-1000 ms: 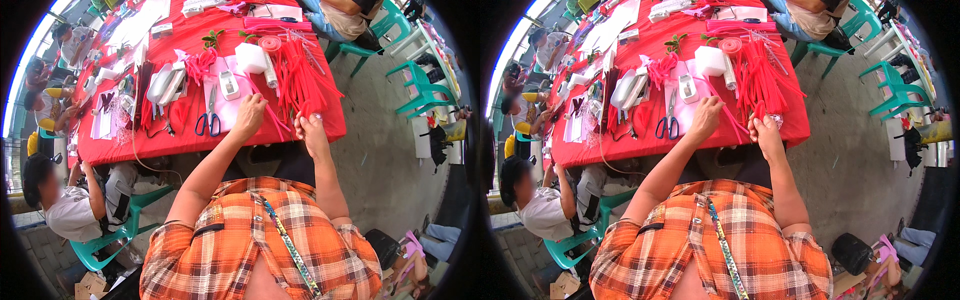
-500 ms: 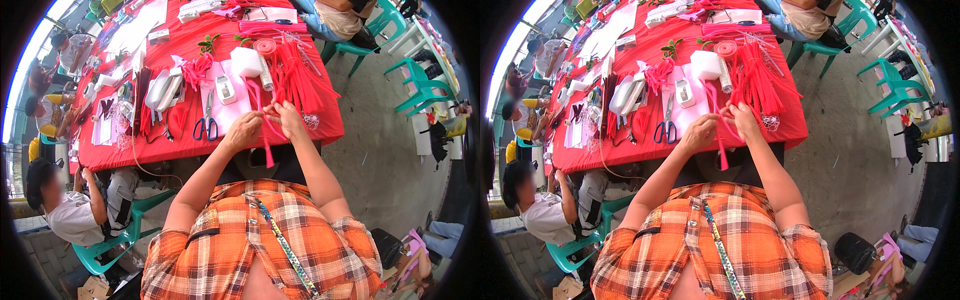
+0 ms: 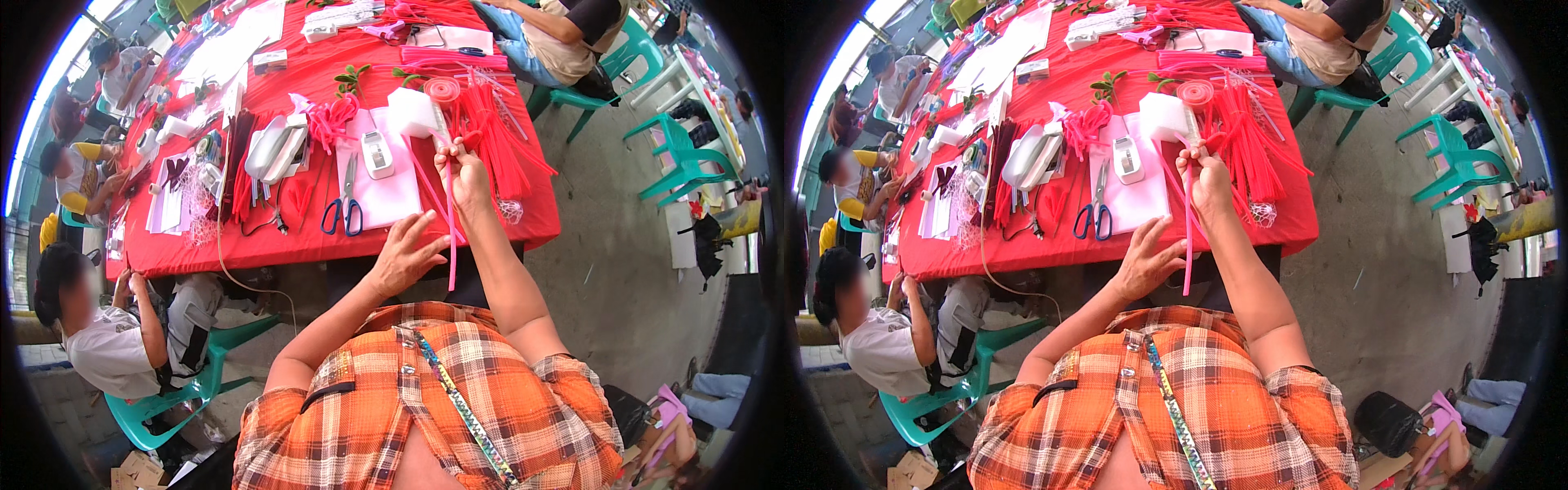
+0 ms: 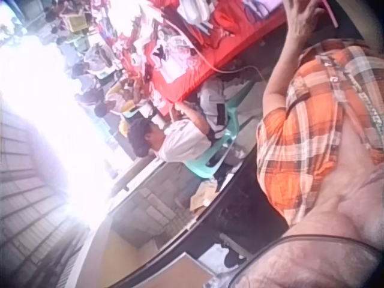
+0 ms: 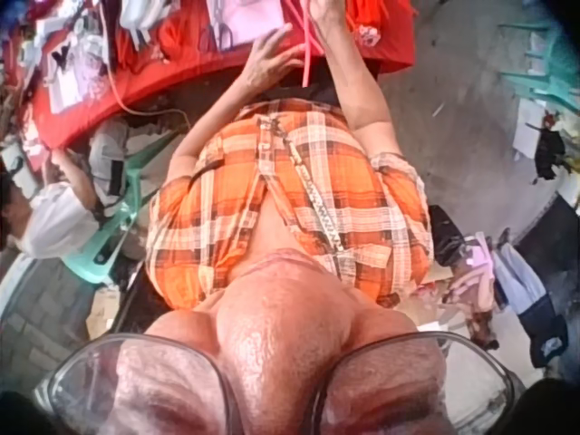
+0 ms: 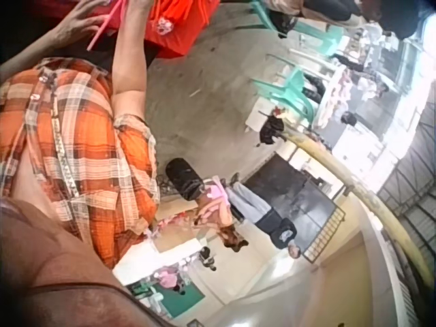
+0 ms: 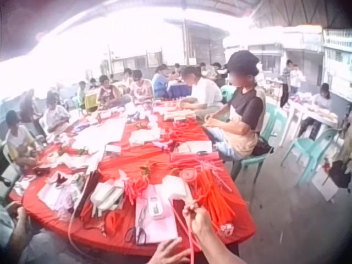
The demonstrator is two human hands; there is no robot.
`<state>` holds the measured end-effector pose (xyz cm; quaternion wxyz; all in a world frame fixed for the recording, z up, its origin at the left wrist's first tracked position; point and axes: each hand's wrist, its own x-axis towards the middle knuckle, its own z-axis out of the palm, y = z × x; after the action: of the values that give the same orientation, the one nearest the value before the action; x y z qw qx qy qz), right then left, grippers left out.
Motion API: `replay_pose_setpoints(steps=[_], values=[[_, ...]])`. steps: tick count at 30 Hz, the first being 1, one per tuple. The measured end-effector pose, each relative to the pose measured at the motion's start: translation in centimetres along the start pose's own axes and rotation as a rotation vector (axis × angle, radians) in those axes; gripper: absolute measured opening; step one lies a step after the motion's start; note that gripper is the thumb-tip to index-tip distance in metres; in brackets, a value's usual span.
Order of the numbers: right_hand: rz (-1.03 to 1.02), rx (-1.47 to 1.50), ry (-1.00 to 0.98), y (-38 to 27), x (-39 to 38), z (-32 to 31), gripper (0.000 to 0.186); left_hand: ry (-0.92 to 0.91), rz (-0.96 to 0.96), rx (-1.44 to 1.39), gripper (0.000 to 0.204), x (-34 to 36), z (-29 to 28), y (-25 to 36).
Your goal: The person assembles artificial flowers by folding and tying pink ribbons around a green stem.
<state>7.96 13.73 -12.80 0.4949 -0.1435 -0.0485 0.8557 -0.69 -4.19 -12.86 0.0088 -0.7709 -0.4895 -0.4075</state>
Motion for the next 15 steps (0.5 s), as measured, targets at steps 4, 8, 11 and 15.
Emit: replay_pose_setpoints(steps=[4,8,11,15], values=[[-0.078,-0.073,-0.007,1.4,-1.7,1.3,0.008,0.145,0.039,-0.084,0.051,1.2,-0.1,1.0],[-0.077,-0.057,0.018,1.5,-2.2,1.4,0.007,-0.005,0.06,-0.08,0.036,1.3,-0.8,1.0],[-0.106,-0.063,-0.032,1.5,-2.4,1.4,0.006,0.043,0.023,-0.157,0.029,1.9,-1.0,1.6],[0.06,-0.027,-0.202,1.6,-3.8,2.3,0.006,0.296,-0.623,-0.788,0.014,3.3,-2.6,3.0]])
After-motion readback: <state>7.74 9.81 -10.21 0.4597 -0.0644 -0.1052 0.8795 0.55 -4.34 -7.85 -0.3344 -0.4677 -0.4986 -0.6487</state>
